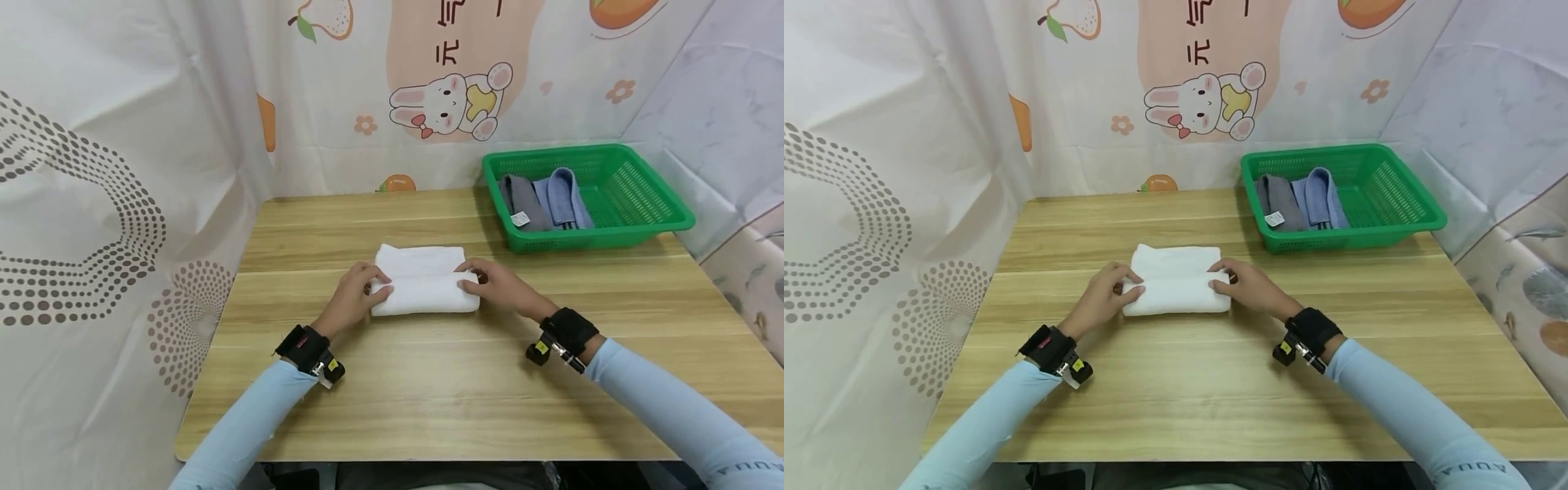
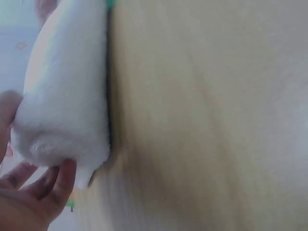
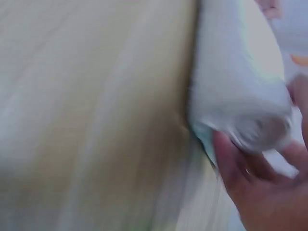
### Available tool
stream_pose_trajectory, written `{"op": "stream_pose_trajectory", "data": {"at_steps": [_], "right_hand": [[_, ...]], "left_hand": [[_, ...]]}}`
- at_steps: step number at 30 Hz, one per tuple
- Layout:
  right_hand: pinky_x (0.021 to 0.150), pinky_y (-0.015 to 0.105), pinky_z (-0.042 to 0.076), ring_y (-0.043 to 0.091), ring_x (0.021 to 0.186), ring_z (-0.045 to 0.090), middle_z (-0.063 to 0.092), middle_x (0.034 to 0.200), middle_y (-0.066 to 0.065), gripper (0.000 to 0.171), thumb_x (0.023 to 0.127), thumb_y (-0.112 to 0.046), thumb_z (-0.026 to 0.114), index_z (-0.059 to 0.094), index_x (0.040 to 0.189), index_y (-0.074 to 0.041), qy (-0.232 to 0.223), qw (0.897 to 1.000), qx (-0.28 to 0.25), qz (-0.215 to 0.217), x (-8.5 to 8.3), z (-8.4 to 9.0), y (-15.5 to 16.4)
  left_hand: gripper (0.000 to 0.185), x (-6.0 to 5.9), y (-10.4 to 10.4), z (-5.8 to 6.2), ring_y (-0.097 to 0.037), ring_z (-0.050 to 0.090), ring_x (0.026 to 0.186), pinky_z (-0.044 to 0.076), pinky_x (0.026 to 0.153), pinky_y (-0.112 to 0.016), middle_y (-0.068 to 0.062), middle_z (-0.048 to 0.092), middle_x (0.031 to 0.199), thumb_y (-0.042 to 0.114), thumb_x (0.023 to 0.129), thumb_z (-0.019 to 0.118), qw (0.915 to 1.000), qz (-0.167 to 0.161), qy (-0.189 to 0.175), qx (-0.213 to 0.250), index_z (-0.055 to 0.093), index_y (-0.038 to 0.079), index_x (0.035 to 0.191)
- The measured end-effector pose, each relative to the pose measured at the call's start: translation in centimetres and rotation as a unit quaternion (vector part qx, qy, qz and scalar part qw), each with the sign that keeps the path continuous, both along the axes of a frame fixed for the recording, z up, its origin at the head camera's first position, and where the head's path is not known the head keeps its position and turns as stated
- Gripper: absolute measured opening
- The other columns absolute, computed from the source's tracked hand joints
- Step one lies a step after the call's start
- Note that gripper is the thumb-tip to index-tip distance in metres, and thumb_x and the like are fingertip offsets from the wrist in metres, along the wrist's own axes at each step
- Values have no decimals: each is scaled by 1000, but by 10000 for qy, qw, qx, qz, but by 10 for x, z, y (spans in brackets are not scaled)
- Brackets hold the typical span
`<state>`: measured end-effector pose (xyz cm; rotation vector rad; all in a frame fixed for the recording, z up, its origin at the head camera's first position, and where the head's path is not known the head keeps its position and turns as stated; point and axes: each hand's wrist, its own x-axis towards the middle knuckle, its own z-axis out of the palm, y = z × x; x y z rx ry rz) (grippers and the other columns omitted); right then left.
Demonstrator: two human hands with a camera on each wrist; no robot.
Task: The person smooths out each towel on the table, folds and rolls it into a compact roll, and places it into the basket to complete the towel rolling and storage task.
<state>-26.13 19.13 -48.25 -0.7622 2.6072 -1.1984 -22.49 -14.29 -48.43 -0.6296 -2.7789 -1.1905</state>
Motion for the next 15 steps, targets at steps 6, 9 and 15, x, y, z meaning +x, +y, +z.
{"op": "stream_pose_trajectory", "data": {"at_steps": [6, 9, 15], "right_hand": [[75, 40, 49, 29, 90, 56, 61, 104, 16, 16, 89, -5, 78, 69, 102, -1, 2846, 9576, 369, 258, 10, -1, -12], [82, 44, 51, 33, 96, 58, 61, 106, 17, 18, 87, 0, 77, 69, 103, 1, 3760, 9231, 513, 627, 13, -2, -13], [95, 49, 51, 39, 109, 60, 63, 117, 22, 59, 83, -21, 87, 64, 127, 10, 4139, 8945, 1277, 1105, 24, -5, -10]], "left_hand": [[10, 1, 2, 1, -22, 57, 101, 48, 89, -35, -4, 65, 106, 17, 97, 74, 9892, -194, 1288, -667, 76, 8, 94], [18, 3, 0, 1, -25, 57, 105, 49, 91, -40, -6, 65, 108, 22, 94, 77, 9730, -359, 1938, -1202, 77, 5, 100], [57, 9, -5, -2, -28, 57, 115, 49, 93, -45, -10, 63, 120, 42, 80, 89, 9575, -665, 2055, -1913, 70, 2, 115]]}}
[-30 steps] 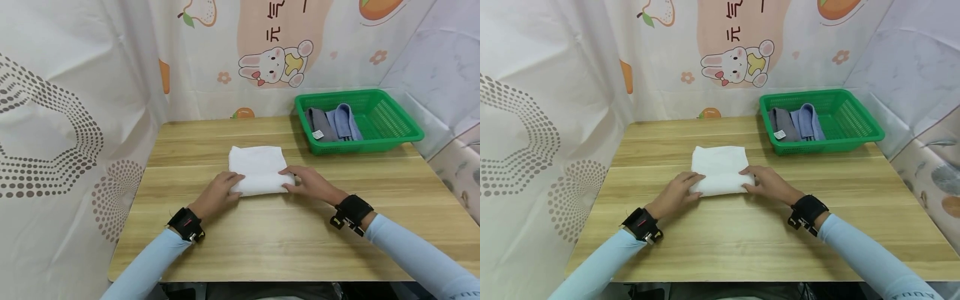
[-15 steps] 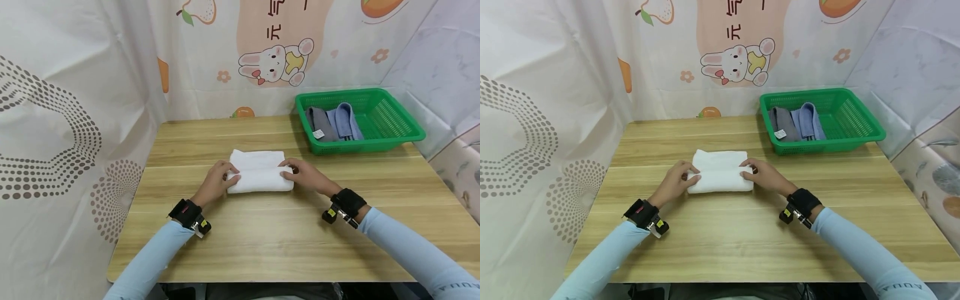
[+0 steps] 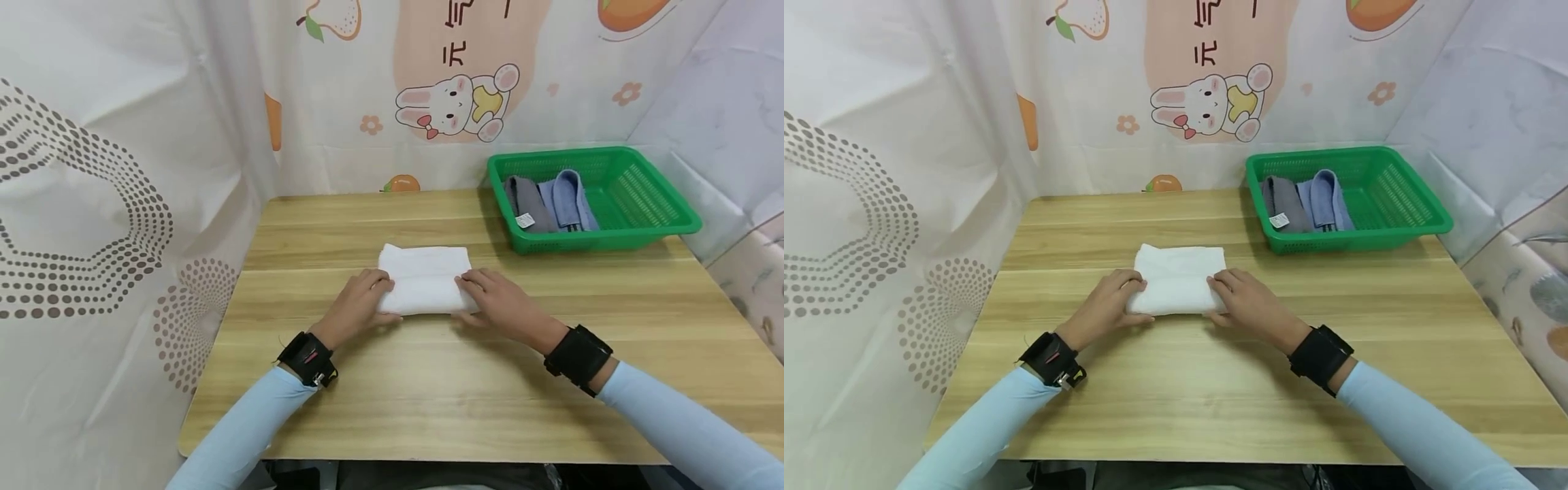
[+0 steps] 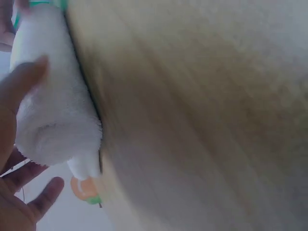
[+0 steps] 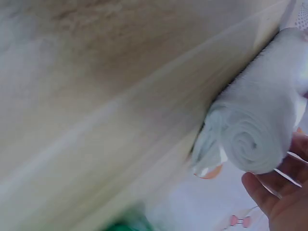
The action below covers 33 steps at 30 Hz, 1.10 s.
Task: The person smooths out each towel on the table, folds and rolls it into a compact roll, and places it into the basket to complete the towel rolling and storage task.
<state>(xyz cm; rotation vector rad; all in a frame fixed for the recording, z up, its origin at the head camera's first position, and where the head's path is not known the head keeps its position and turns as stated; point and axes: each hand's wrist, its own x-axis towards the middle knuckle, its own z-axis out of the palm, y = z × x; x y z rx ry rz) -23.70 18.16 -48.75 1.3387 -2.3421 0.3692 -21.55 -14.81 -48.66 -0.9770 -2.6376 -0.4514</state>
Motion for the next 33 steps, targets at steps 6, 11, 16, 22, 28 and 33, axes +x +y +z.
{"op": "stream_pose_trajectory", "data": {"at_steps": [6, 11, 16, 22, 28, 33], "right_hand": [[97, 50, 51, 40, 112, 60, 62, 119, 24, 69, 76, -14, 92, 59, 131, 11, -517, 9980, 254, -262, -1, 0, 3], [90, 50, 54, 36, 107, 65, 66, 117, 21, 60, 80, -19, 88, 63, 130, 2, -1742, 9830, -18, -582, -14, 2, 6], [85, 42, 54, 22, 99, 66, 71, 117, 10, 50, 87, -28, 83, 65, 130, -8, -2754, 9600, -106, -490, -32, 10, 15], [74, 32, 50, 11, 80, 60, 69, 100, -5, 45, 95, -34, 77, 62, 133, -17, -3504, 9364, -23, -183, -44, 16, 22], [85, 42, 53, 22, 100, 63, 67, 118, 6, 43, 98, -29, 73, 59, 135, -13, -3329, 9422, -319, -191, -35, 8, 19], [95, 58, 48, 41, 116, 58, 59, 127, 25, 49, 90, -10, 71, 59, 136, 2, -1054, 9937, -367, 41, -21, -2, 9]], "left_hand": [[57, -3, 0, 2, -27, 59, 116, 49, 101, -38, -12, 64, 123, 30, 83, 89, 9977, 137, -644, 146, 68, -1, 126], [51, -14, -1, 6, -23, 62, 110, 51, 94, -38, -7, 68, 122, 32, 89, 83, 9855, 354, -1568, 538, 66, 8, 130], [59, -18, -3, 10, -21, 65, 96, 51, 80, -38, -6, 67, 104, 38, 93, 78, 9572, 527, -2502, 1355, 46, 24, 140], [38, -19, -3, 12, -23, 56, 81, 41, 67, -33, -3, 52, 80, 40, 102, 66, 9419, 604, -2911, 1561, 48, 25, 131], [19, -20, 0, 13, -18, 52, 82, 43, 68, -32, 0, 63, 101, 36, 104, 63, 9435, 740, -2865, 1491, 60, 20, 115], [20, -18, 3, 13, -19, 51, 78, 42, 65, -32, -2, 62, 97, 35, 105, 61, 9413, 762, -2952, 1448, 60, 19, 116]]}}
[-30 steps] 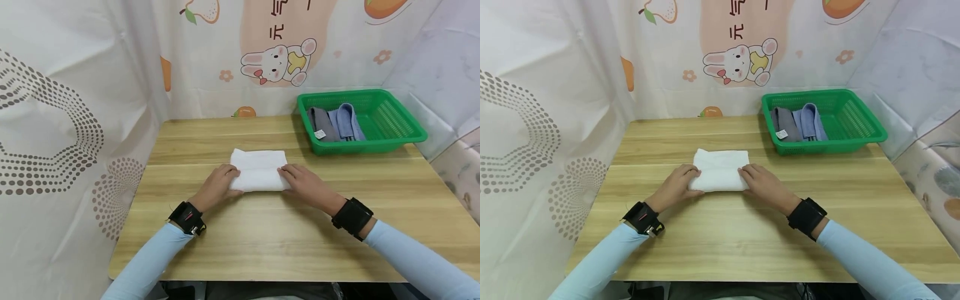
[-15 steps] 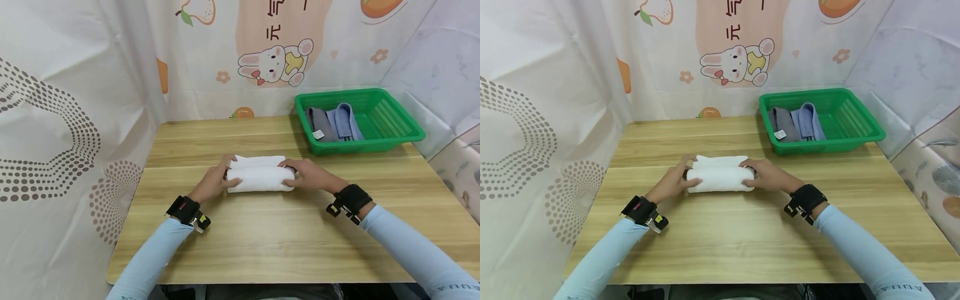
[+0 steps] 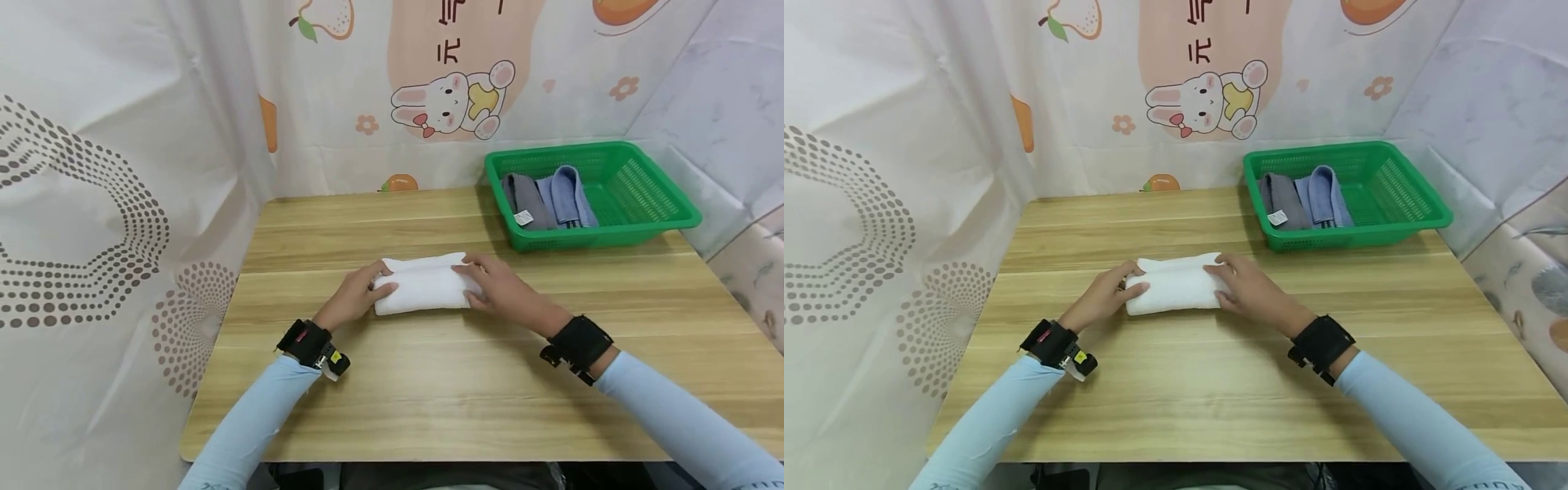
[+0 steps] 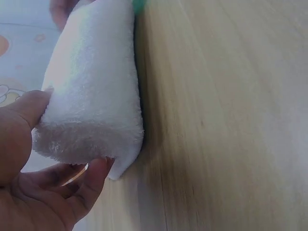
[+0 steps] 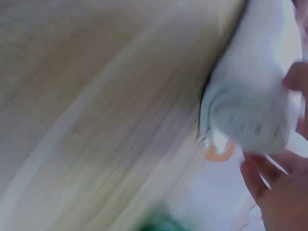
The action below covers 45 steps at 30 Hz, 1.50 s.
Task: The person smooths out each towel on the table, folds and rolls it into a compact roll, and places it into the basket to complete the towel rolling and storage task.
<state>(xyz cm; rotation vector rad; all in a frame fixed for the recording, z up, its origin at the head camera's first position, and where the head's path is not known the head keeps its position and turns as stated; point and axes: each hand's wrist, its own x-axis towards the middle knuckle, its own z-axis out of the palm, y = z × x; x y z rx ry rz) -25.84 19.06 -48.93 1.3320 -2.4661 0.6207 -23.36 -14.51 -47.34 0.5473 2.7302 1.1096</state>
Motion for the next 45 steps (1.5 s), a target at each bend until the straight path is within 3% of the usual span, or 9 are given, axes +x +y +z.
{"op": "stream_pose_trajectory", "data": {"at_steps": [5, 8, 13, 17, 20, 29, 32, 38, 45], "right_hand": [[97, 59, 46, 45, 117, 56, 58, 125, 28, 67, 82, -12, 78, 53, 141, 6, 906, 9956, 137, 178, 7, -5, -7], [99, 58, 47, 45, 117, 57, 59, 124, 27, 75, 78, -16, 87, 54, 141, 6, 716, 9972, 162, 131, 7, -6, -8], [98, 53, 50, 41, 113, 61, 64, 120, 21, 69, 78, -17, 88, 59, 137, 2, 107, 9996, 185, -205, -2, -3, -8], [94, 51, 52, 37, 110, 63, 66, 121, 20, 65, 80, -19, 86, 61, 137, 0, -598, 9972, 241, -384, -10, 4, -6], [89, 50, 54, 35, 107, 65, 68, 121, 20, 61, 82, -21, 83, 63, 137, -1, -958, 9943, 278, -376, -16, 8, -3], [97, 50, 48, 28, 117, 61, 64, 133, 13, 51, 99, -23, 70, 56, 145, -6, -2584, 9658, 23, -227, -30, 8, 2], [104, 58, 41, 37, 127, 51, 55, 138, 21, 54, 103, -25, 61, 47, 150, -3, -2306, 9717, 314, -393, -19, 7, -1], [101, 64, 35, 46, 126, 46, 48, 141, 23, 78, 87, -33, 65, 37, 153, -1, -263, 9861, 1466, -734, 5, 10, -17], [97, 58, 41, 42, 121, 53, 56, 133, 19, 107, 72, -58, 89, 41, 149, -1, -197, 9802, 1643, -1085, 0, 5, -21]], "left_hand": [[23, 4, 4, -4, -21, 53, 78, 44, 65, -34, -3, 62, 94, 35, 103, 65, 9991, 365, 209, -70, 62, 19, 120], [21, 9, 9, -6, -23, 59, 92, 48, 76, -38, -6, 65, 103, 30, 100, 70, 9916, 459, 1165, -315, 65, 17, 116], [12, 14, 17, -10, -29, 62, 111, 51, 89, -44, -10, 69, 113, 14, 98, 71, 9294, 1, 3557, -988, 72, 6, 106], [44, 14, 16, -13, -31, 62, 114, 51, 97, -44, -15, 68, 119, 26, 87, 84, 9012, -440, 4077, -1404, 69, -3, 117], [67, 11, 14, -10, -35, 60, 119, 47, 104, -45, -19, 64, 126, 31, 82, 89, 9123, -688, 3700, -1613, 62, -7, 129], [47, -13, 10, 8, -26, 64, 113, 50, 99, -41, -12, 69, 126, 27, 94, 78, 9834, -818, 1259, -1018, 64, 1, 131], [42, -18, 9, 9, -19, 65, 107, 51, 96, -37, -6, 71, 121, 32, 99, 71, 9870, -1046, 721, -980, 66, 5, 131], [33, -20, 6, 11, -17, 64, 99, 51, 91, -37, -5, 71, 112, 29, 102, 67, 9844, -1309, 667, -973, 67, 6, 125], [67, -9, 20, 8, -32, 55, 129, 45, 107, -43, -23, 56, 141, 38, 99, 62, 9707, -1191, 926, -1869, 46, -7, 145]]}}
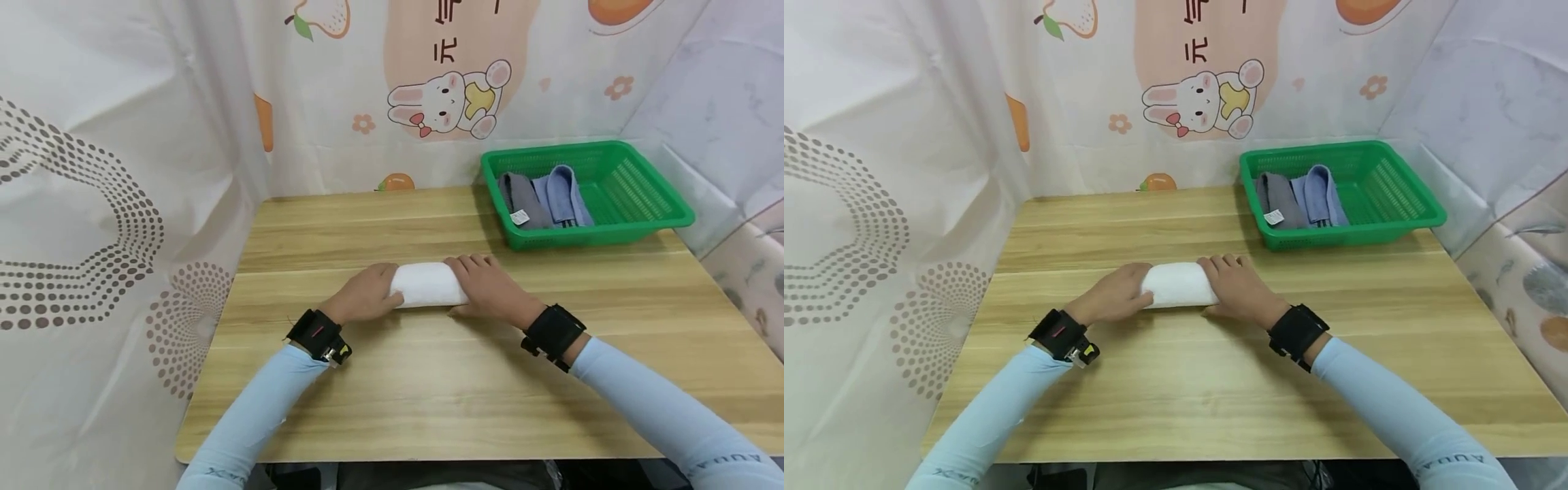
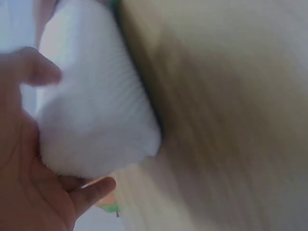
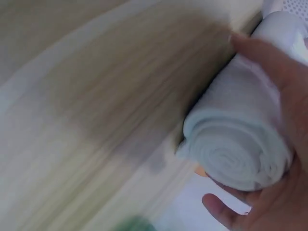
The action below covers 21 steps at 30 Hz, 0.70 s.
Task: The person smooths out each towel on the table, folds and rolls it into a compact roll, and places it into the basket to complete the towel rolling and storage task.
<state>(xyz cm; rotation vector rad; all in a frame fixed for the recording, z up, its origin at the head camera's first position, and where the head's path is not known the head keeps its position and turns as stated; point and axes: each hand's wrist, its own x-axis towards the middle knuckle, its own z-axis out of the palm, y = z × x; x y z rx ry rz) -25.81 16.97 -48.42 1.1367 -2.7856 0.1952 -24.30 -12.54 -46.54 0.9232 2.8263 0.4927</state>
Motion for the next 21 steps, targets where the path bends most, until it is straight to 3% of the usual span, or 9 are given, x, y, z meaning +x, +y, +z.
{"op": "stream_pose_trajectory", "data": {"at_steps": [5, 8, 12, 17, 19, 21], "right_hand": [[95, 57, 47, 40, 116, 58, 60, 128, 21, 95, 72, -46, 92, 48, 142, 0, -483, 9982, -369, -13, -13, -1, -3], [90, 53, 51, 36, 108, 61, 63, 123, 20, 88, 71, -39, 92, 51, 139, 0, -894, 9941, -611, 61, -24, -1, -3], [86, 49, 53, 32, 102, 62, 64, 119, 19, 85, 71, -37, 91, 53, 136, 2, -1469, 9859, -772, 198, -37, -1, -2], [88, 48, 52, 31, 104, 61, 63, 122, 18, 86, 72, -36, 90, 50, 137, 3, -2013, 9752, -876, 285, -48, -1, 1], [92, 50, 50, 33, 109, 57, 61, 124, 17, 87, 71, -37, 90, 48, 138, 0, -1827, 9793, -840, 215, -48, 1, 1], [98, 55, 44, 38, 117, 52, 57, 129, 19, 88, 71, -44, 90, 48, 136, -2, -1164, 9917, -546, 99, -43, 1, -1]], "left_hand": [[101, -4, 2, -10, -29, 57, 122, 50, 100, -43, -18, 56, 136, 58, 76, 86, 9999, 114, 11, 72, 42, 1, 147], [104, -16, 0, -13, -26, 60, 116, 53, 95, -42, -13, 61, 130, 56, 68, 93, 9996, 221, -163, 95, 45, 5, 145], [98, -30, -1, -14, -21, 62, 107, 54, 89, -38, -7, 63, 122, 56, 65, 94, 9979, 282, -578, 99, 49, 7, 137], [99, -38, 0, -6, -22, 58, 107, 53, 87, -38, -8, 58, 122, 58, 66, 93, 9902, 378, -1343, 81, 46, 7, 137], [100, -41, 1, -3, -24, 55, 109, 52, 89, -39, -8, 55, 123, 57, 67, 92, 9872, 442, -1533, 49, 45, 7, 139], [100, -43, 2, 1, -25, 52, 112, 50, 92, -40, -9, 53, 124, 56, 68, 92, 9855, 476, -1625, -18, 44, 6, 140]]}}
